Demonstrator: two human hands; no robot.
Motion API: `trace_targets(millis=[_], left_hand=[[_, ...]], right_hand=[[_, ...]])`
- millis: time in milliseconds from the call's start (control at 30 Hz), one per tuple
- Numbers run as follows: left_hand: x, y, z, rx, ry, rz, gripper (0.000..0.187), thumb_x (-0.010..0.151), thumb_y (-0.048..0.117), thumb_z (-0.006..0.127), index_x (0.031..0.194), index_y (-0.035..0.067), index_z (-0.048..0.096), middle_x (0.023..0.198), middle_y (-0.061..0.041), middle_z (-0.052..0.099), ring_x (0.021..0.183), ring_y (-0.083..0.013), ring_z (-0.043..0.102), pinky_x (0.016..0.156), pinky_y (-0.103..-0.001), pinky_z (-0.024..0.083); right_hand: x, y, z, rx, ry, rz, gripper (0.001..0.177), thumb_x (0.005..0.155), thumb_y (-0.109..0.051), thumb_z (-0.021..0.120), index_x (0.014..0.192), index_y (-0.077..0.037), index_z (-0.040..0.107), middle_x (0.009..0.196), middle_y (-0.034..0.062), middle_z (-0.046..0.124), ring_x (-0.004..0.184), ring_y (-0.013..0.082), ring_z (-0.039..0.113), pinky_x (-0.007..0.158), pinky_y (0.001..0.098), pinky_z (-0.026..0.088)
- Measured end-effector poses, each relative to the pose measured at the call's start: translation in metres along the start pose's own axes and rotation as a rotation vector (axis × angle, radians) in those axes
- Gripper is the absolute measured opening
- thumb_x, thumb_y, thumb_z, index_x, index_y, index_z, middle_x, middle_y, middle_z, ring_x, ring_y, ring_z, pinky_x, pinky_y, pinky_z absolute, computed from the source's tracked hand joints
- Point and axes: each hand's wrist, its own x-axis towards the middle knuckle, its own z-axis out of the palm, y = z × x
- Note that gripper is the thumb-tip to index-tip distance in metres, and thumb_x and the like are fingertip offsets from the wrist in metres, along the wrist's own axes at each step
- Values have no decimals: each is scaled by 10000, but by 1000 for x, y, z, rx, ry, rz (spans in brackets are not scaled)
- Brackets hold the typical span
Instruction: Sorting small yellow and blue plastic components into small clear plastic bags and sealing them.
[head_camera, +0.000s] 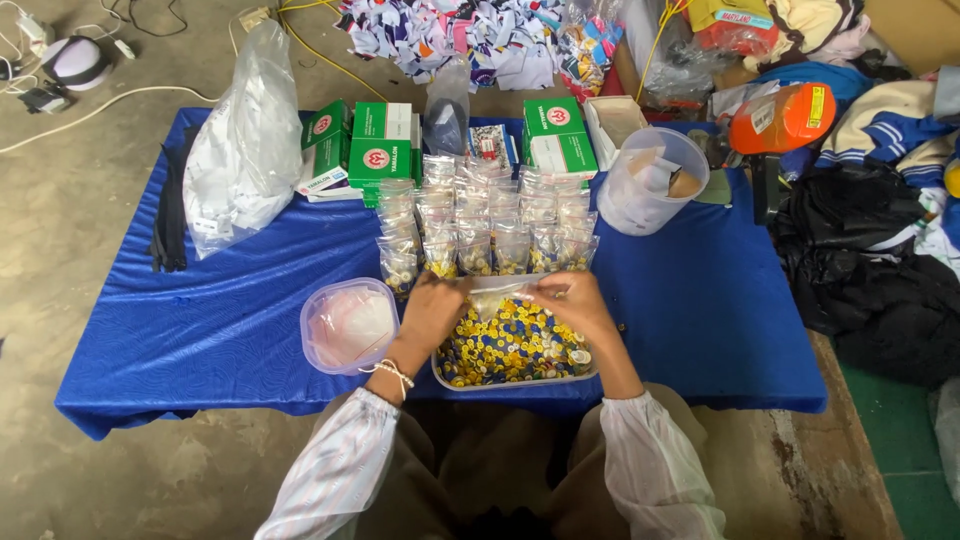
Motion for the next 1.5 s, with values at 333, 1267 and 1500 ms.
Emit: trace_targets(millis=[333, 1267, 1500], left_hand=[[-3, 57, -63, -123, 262, 240, 356, 857, 425, 796, 1043, 129, 724, 981, -44, 689, 1067, -203, 562, 930, -394, 386], [-5, 39, -84, -564, 431, -96, 492, 832, 108, 873, 1295, 51, 717, 979, -90, 696, 1050, -249, 604, 945, -409, 342], [-1, 42, -84, -587, 439, -77, 489, 841, 142, 883, 1289, 43, 715, 978, -94, 699, 1035, -248, 607, 935, -421, 344]], right_hand=[[-17, -16, 23, -308, -44, -59, 331, 850, -350, 819, 892, -23, 833, 724, 179, 759, 652, 312, 721, 558, 371, 593], [-8, 91, 28, -1089, 10, -227, 397, 830, -132, 725, 1218, -68, 666, 1149, 121, 635, 1134, 278, 651, 1019, 373, 505], [5, 109, 32, -989, -79, -112, 401, 784, -188, 807, 1151, -88, 678, 1116, 110, 634, 1107, 308, 670, 947, 402, 563]])
